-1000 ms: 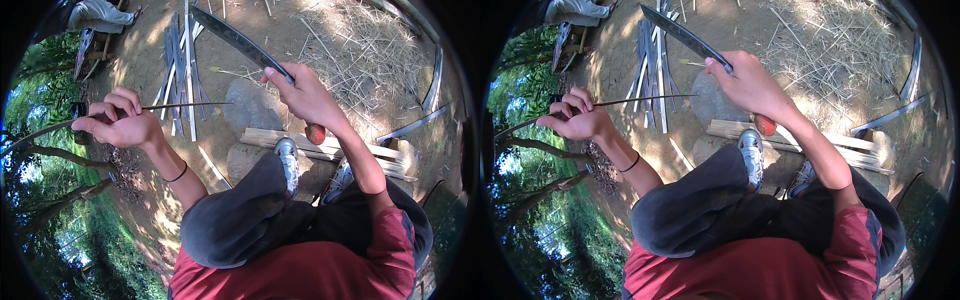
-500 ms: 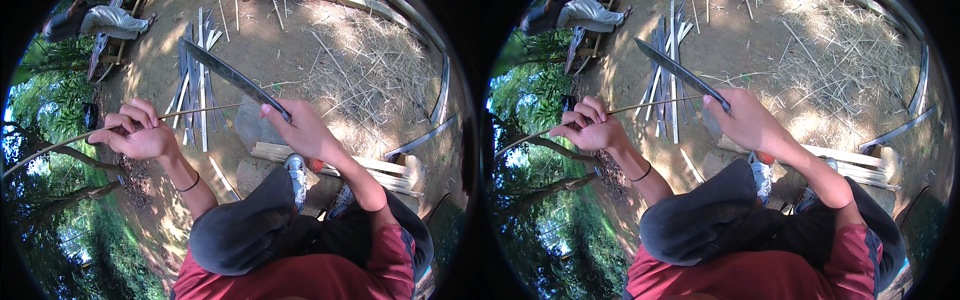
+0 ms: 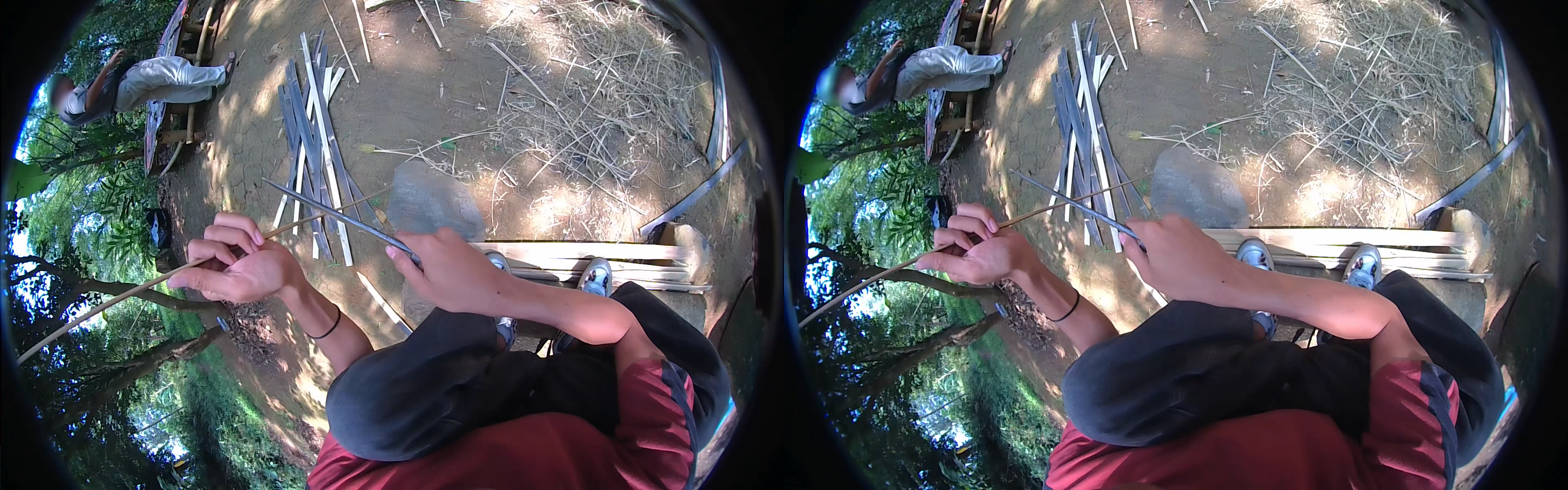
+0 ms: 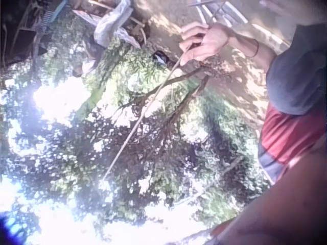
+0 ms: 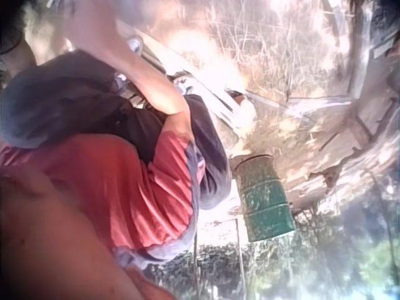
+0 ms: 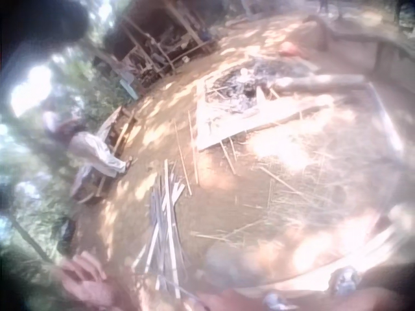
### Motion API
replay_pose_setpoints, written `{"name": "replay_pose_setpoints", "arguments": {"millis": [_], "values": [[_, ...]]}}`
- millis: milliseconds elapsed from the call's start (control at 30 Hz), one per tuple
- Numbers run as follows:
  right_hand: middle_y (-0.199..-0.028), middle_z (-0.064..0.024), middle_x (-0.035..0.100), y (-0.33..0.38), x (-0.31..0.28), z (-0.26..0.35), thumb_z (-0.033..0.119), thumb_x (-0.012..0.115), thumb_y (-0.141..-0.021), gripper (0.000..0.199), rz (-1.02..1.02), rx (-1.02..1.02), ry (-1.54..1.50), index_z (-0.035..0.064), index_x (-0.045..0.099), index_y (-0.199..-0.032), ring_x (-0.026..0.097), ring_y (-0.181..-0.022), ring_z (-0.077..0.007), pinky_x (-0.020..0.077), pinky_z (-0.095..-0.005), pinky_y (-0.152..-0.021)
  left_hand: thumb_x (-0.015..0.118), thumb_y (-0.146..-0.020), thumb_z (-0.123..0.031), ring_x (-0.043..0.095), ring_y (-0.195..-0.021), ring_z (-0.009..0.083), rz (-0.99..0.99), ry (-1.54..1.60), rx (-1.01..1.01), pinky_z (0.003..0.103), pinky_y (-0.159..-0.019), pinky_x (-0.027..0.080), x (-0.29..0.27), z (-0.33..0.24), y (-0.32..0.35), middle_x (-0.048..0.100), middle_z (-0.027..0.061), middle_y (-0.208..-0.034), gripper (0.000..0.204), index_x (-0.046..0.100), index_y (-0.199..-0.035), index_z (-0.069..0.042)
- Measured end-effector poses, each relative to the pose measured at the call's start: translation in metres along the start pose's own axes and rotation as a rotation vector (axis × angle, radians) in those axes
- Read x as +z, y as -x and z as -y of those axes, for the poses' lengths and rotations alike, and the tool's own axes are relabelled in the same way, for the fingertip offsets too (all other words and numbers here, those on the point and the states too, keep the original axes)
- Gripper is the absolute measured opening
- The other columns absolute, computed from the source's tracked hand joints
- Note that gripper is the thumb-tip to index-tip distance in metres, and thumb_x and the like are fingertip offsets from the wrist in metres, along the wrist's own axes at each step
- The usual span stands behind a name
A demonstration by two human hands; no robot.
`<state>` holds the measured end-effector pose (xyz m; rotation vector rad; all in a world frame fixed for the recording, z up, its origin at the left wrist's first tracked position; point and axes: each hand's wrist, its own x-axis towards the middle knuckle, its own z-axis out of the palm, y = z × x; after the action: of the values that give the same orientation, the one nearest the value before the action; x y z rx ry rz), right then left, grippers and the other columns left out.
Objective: The person uses a machete to scrape and refine a long thin bamboo strip by hand, repeatedly pulling the blade along its length while seated at an outdoor workspace.
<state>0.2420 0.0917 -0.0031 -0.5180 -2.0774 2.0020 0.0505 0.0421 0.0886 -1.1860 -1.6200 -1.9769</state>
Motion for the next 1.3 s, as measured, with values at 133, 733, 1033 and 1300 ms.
{"name": "replay_pose_setpoints", "arguments": {"millis": [133,733,1033,1300], "values": [[-0.055,-0.0243,0.052,0.005,0.009,0.003,0.023,0.047,-0.098,0.031,-0.016,-0.044,0.029,-0.005,0.06,-0.098,0.054,-0.058,-0.0455,0.0447,-0.0509,-0.06,0.016,-0.101,-0.056,0.023,-0.037,0.0127,-0.018,0.055,-0.003,0.021,-0.038,0.021,-0.011,-0.011,-0.009,0.021,0.0019,-0.044,0.06,0.026,-0.058,-0.014],[-0.055,-0.0229,0.054,0.01,0.021,0.003,0.023,0.047,-0.097,0.031,-0.026,-0.044,0.049,-0.0051,0.06,-0.101,0.058,-0.055,-0.0428,0.0471,-0.049,-0.056,0.024,-0.1,-0.059,0.018,-0.041,0.0125,-0.272,-0.08,-0.009,0.022,-0.041,0.017,-0.012,-0.027,-0.001,0.017,-0.0007,-0.047,0.058,0.023,-0.059,-0.017],[-0.056,-0.0223,0.056,0.02,0.015,0.017,0.021,0.049,-0.096,0.028,0.05,-0.01,0.088,-0.0053,0.058,-0.097,0.059,-0.056,-0.041,0.0486,-0.0486,-0.054,0.027,-0.101,-0.055,0.014,-0.038,0.0107,-0.274,-0.116,0.08,0.021,-0.034,0.018,-0.003,-0.025,0.003,0.013,-0.0029,-0.048,0.057,0.022,-0.058,-0.017],[-0.048,-0.0177,0.052,0.017,0.035,-0.006,0.017,0.054,-0.094,0.021,-0.087,-0.059,0.141,-0.0026,0.058,-0.097,0.056,-0.046,-0.038,0.0448,-0.0461,-0.046,0.024,-0.101,-0.057,0.017,-0.038,0.0103,-0.284,-0.013,0.051,0.022,-0.04,0.016,-0.004,-0.023,0.0,0.018,-0.0025,-0.044,0.058,0.021,-0.058,-0.018]]}}
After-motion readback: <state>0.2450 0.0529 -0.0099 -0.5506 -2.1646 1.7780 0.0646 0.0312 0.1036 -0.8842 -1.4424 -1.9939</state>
